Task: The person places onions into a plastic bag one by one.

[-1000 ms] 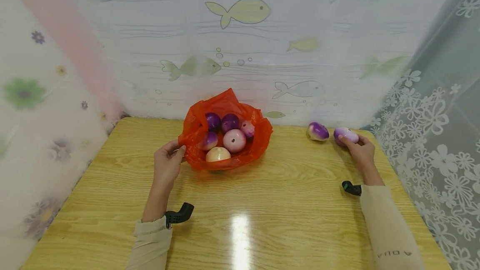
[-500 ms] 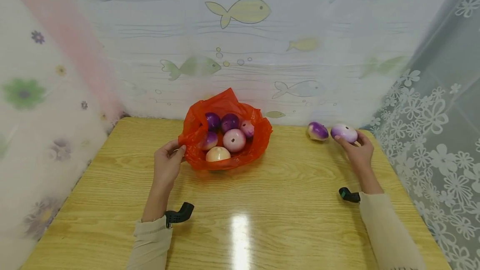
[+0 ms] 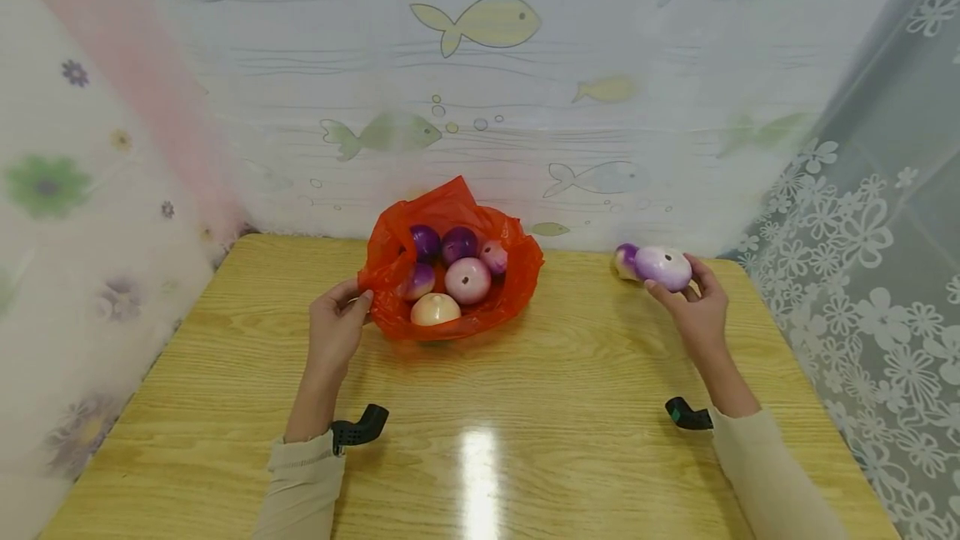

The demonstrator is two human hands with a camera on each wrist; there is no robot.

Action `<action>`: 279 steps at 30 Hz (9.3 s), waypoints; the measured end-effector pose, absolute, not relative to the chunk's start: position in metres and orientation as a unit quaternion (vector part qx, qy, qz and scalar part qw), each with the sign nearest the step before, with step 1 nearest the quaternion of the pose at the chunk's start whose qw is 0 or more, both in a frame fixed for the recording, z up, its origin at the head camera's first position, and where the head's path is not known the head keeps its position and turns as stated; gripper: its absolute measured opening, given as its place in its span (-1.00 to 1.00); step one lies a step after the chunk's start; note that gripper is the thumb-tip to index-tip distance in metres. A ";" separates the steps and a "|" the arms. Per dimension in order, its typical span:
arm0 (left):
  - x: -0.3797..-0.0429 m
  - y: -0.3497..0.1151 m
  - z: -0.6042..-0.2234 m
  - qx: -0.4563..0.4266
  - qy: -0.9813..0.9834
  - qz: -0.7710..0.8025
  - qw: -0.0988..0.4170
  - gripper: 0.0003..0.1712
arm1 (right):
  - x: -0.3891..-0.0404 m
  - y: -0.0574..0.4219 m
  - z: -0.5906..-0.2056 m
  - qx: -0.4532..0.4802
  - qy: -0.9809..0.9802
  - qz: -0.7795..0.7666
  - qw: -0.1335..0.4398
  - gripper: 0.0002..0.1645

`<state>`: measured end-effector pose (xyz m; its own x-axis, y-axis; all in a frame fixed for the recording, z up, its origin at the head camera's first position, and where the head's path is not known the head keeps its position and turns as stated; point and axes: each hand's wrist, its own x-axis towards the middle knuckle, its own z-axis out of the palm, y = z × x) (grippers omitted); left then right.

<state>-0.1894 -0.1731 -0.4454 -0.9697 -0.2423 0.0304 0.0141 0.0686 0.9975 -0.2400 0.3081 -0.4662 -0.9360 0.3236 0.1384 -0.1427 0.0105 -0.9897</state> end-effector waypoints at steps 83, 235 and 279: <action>-0.189 -0.176 -0.444 0.076 -0.718 -0.685 0.099 -0.67 | -0.225 0.077 -0.447 0.223 -0.717 0.659 0.049 -0.06; -0.189 -0.176 -0.446 0.070 -0.722 -0.684 0.081 -0.66 | -0.312 0.336 -0.465 -0.152 -0.794 0.568 -0.153 0.10; -0.188 -0.176 -0.445 0.074 -0.723 -0.682 0.082 -0.65 | -0.291 0.308 -0.474 -0.012 -0.738 0.649 -0.182 -0.02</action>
<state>-0.1881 -0.1758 -0.4449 -0.9755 -0.2192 0.0184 0.0055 0.0591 0.9982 -0.2913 0.3077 -0.4742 -0.9331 -0.2194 -0.2848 0.2546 0.1562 -0.9544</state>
